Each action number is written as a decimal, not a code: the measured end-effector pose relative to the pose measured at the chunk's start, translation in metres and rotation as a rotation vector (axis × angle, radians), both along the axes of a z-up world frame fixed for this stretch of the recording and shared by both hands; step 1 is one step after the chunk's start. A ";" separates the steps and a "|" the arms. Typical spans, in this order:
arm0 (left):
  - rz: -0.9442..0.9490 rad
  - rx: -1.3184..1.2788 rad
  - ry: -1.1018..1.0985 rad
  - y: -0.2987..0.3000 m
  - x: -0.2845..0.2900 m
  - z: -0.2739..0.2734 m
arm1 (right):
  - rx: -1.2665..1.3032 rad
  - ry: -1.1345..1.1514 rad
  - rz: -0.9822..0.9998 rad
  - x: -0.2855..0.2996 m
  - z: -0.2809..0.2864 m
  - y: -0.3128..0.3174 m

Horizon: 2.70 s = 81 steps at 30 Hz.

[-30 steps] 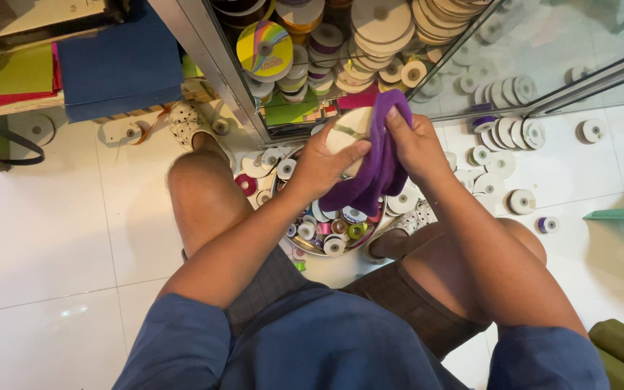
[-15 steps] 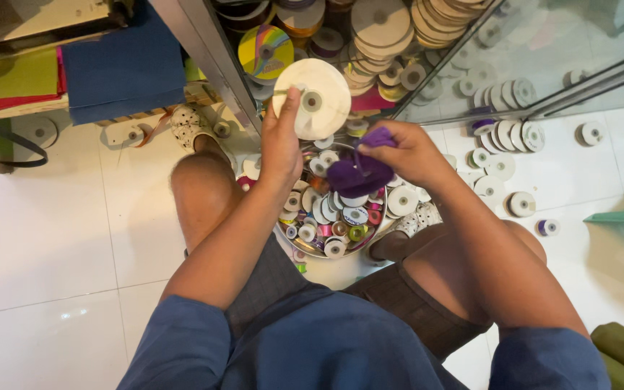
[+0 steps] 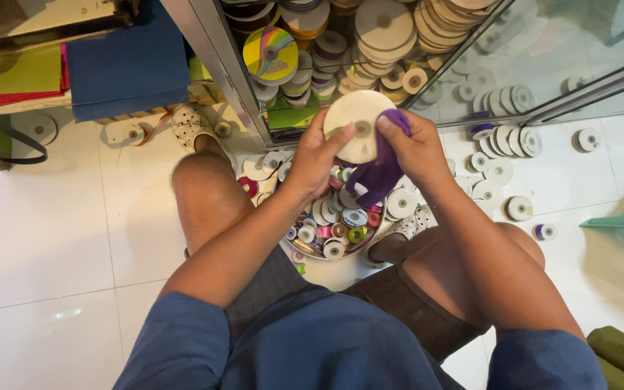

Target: The person sits on the floor and wipes multiple white spools with a purple cloth. They pick up each spool from a metal tray, wipe it thoroughly, and place it back into the tray.

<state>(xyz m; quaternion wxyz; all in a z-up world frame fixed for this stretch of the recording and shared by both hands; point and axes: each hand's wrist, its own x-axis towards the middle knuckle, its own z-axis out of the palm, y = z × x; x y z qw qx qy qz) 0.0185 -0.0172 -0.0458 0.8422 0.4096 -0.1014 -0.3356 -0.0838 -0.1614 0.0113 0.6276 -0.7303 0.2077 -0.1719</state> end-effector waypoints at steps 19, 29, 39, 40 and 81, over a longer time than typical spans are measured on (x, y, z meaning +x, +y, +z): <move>-0.014 -0.001 -0.091 0.008 -0.013 0.024 | 0.011 -0.009 0.048 0.002 -0.005 -0.012; -0.193 0.137 -0.050 0.019 0.006 0.030 | 0.018 0.029 0.152 -0.001 0.029 -0.008; -0.150 0.442 -0.281 0.021 -0.003 0.062 | 0.110 -0.021 0.053 0.007 0.006 0.000; -0.151 0.441 -0.286 0.021 -0.004 0.067 | 0.109 -0.026 0.050 0.008 0.007 0.007; -0.097 0.565 0.027 -0.057 0.061 0.072 | -0.553 0.463 0.028 -0.034 0.097 -0.064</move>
